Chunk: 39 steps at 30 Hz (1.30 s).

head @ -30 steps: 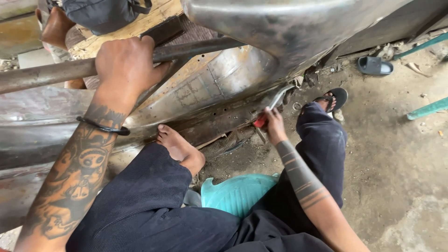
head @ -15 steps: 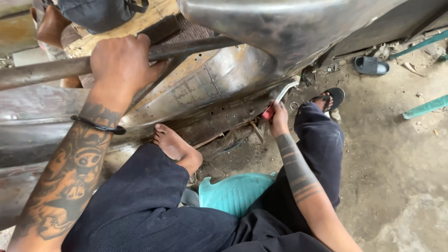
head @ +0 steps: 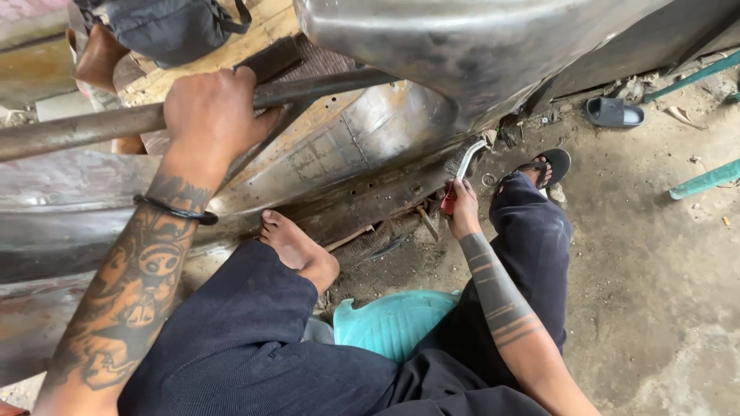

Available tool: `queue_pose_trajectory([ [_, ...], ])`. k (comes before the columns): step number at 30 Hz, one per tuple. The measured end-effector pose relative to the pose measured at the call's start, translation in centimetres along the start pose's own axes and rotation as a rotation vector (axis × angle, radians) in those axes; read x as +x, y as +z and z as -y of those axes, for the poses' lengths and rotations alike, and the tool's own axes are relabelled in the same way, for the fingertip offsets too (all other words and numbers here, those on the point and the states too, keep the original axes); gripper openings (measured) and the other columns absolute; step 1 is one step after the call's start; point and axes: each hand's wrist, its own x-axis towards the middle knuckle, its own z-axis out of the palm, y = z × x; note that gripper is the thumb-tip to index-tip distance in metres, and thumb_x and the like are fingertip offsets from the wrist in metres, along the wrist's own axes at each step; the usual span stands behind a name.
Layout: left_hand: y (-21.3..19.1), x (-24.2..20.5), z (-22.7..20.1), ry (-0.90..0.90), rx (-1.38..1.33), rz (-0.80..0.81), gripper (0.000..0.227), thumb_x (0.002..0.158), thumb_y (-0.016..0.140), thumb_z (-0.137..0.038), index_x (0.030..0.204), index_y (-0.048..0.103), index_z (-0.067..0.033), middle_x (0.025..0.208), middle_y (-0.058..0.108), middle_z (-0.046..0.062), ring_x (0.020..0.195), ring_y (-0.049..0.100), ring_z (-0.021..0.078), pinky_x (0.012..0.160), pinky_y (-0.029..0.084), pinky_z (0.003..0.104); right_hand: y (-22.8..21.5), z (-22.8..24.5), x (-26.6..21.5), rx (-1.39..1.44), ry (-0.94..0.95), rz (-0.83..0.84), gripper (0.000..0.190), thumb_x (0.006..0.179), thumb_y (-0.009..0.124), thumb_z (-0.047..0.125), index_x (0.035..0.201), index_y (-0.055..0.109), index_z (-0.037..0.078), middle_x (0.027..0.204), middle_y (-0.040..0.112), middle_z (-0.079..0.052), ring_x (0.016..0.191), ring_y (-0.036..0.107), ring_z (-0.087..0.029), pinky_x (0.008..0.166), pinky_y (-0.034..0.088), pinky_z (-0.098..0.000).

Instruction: The person uses a metal file to smooth the edges of a large, curved metal object. They hold the object steady with their left hand while filing with their right hand, working on the lower edge of the metal piece.

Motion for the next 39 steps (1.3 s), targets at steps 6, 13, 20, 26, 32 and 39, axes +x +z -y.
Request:
queue_pose_trajectory([
  [6, 0.4, -0.3, -0.2, -0.009, -0.021, -0.01, 0.066, 0.099, 0.061, -0.08, 0.086, 0.068, -0.0161, 0.066, 0.067, 0.005, 0.056, 0.07, 0.0355, 0.041, 0.05, 0.045, -0.9, 0.9, -0.1, 0.031, 0.073, 0.003, 0.008, 0.105, 0.059, 0.019, 0.1, 0.058, 0.013, 0.083, 0.065, -0.003, 0.064, 0.066, -0.017, 0.047, 0.045, -0.0259],
  [13, 0.4, -0.2, -0.1, -0.013, -0.012, 0.007, 0.067, 0.1, 0.059, -0.081, 0.086, 0.068, -0.0165, 0.066, 0.068, 0.005, 0.055, 0.07, 0.0344, 0.04, 0.05, 0.044, -1.1, 1.0, -0.3, -0.041, 0.025, 0.04, 0.01, 0.106, 0.059, 0.02, 0.103, 0.056, 0.011, 0.083, 0.063, -0.004, 0.065, 0.063, -0.016, 0.055, 0.051, -0.0278],
  [20, 0.9, -0.2, 0.0, -0.014, -0.033, -0.014, 0.066, 0.099, 0.06, -0.079, 0.085, 0.068, -0.0155, 0.066, 0.067, 0.006, 0.056, 0.07, 0.0369, 0.041, 0.049, 0.046, -1.6, 0.9, -0.2, -0.137, -0.029, 0.057, 0.011, 0.104, 0.061, 0.021, 0.106, 0.056, 0.011, 0.089, 0.064, -0.004, 0.067, 0.062, -0.014, 0.055, 0.053, -0.0262],
  [26, 0.7, -0.1, -0.1, -0.032, -0.042, -0.002, 0.063, 0.096, 0.061, -0.077, 0.086, 0.069, -0.0155, 0.069, 0.07, 0.007, 0.059, 0.071, 0.0383, 0.043, 0.051, 0.047, -1.0, 1.4, -0.9, -0.123, 0.012, 0.024, 0.02, 0.103, 0.062, 0.022, 0.117, 0.054, 0.009, 0.088, 0.066, -0.006, 0.065, 0.064, -0.014, 0.051, 0.051, -0.0262],
  [32, 0.8, -0.3, 0.0, -0.009, -0.002, -0.04, 0.063, 0.097, 0.061, -0.078, 0.085, 0.07, -0.0172, 0.067, 0.069, 0.004, 0.057, 0.071, 0.0345, 0.041, 0.05, 0.044, -1.6, 1.4, -0.5, -0.121, 0.044, 0.037, 0.011, 0.103, 0.063, 0.019, 0.105, 0.056, 0.01, 0.081, 0.067, -0.006, 0.063, 0.066, -0.015, 0.052, 0.052, -0.0265],
  [39, 0.8, -0.2, -0.1, -0.008, -0.021, -0.029, 0.066, 0.1, 0.06, -0.079, 0.084, 0.068, -0.0157, 0.066, 0.068, 0.005, 0.055, 0.07, 0.0352, 0.04, 0.049, 0.044, -1.8, 1.4, -0.6, -0.195, 0.015, 0.084, 0.014, 0.104, 0.061, 0.024, 0.108, 0.055, 0.011, 0.079, 0.066, -0.004, 0.06, 0.063, -0.012, 0.049, 0.05, -0.0242],
])
